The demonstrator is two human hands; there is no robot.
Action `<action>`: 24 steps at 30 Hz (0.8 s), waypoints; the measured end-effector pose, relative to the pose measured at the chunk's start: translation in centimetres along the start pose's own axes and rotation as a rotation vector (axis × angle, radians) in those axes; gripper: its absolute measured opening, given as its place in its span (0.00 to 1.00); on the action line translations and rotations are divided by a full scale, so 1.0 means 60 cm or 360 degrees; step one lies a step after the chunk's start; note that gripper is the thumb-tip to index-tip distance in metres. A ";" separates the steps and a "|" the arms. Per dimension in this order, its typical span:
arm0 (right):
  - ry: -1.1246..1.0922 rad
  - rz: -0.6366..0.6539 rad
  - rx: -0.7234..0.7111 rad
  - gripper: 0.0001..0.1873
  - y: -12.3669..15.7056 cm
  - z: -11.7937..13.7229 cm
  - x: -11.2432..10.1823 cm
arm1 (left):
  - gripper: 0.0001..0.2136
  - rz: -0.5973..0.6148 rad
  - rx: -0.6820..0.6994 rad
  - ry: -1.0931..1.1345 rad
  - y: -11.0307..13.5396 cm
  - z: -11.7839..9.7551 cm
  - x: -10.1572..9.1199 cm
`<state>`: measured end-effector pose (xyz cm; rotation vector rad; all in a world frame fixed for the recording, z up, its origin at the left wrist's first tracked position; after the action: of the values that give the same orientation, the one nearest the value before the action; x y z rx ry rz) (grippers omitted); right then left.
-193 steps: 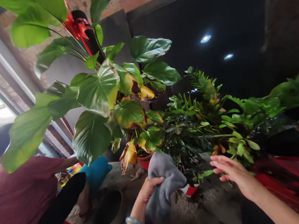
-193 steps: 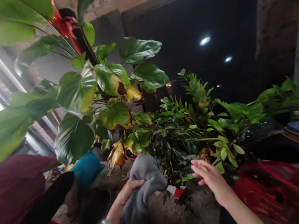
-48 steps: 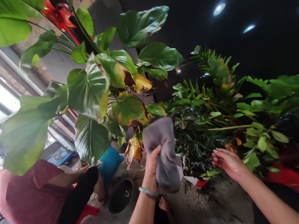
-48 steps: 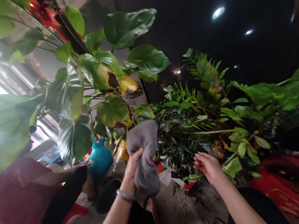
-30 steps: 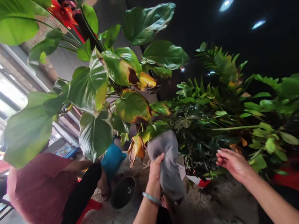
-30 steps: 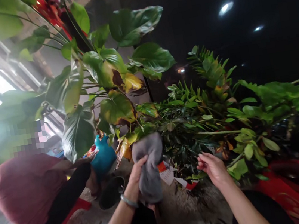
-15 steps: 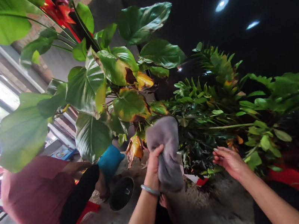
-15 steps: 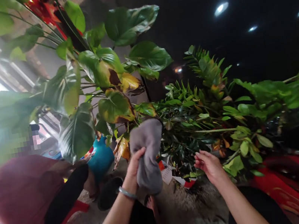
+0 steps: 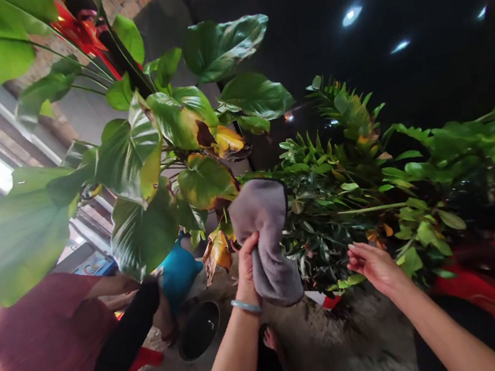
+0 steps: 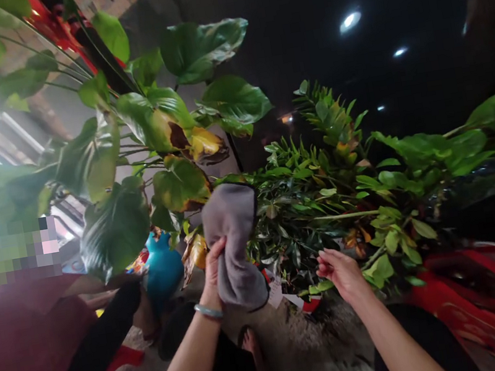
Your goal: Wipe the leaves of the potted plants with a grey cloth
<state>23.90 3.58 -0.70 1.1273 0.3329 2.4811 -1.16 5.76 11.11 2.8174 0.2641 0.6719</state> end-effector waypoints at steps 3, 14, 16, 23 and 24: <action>0.0005 -0.0013 -0.0001 0.21 0.003 0.001 0.000 | 0.06 0.0005 -0.0580 -0.0116 0.025 0.120 -0.017; 0.0046 0.0064 -0.0039 0.19 0.006 0.005 0.010 | 0.04 0.0269 -0.0169 0.0033 0.042 0.009 0.068; 0.0047 0.0051 -0.0042 0.18 0.003 0.002 0.008 | 0.03 0.0291 -0.0137 0.0025 0.027 0.004 0.102; 0.0130 0.0003 0.0007 0.14 -0.013 -0.003 -0.017 | 0.19 0.0707 -0.0538 -0.0465 0.062 0.157 0.094; 0.0140 -0.0004 0.0009 0.14 -0.014 -0.004 -0.021 | 0.20 0.0789 -0.0551 -0.0465 0.072 0.158 0.095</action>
<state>24.69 3.77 -1.98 1.0210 0.3665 2.5338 8.72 1.20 6.44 2.5955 -0.5623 0.3368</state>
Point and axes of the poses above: each hand's wrist, its own y-axis away from the middle knuckle, its own x-axis out of the palm, z = x × y, the point moved 7 cm from there along -y, towards the middle knuckle, and after that the axes turned 4 degrees about -y, right-handed, at the moved point
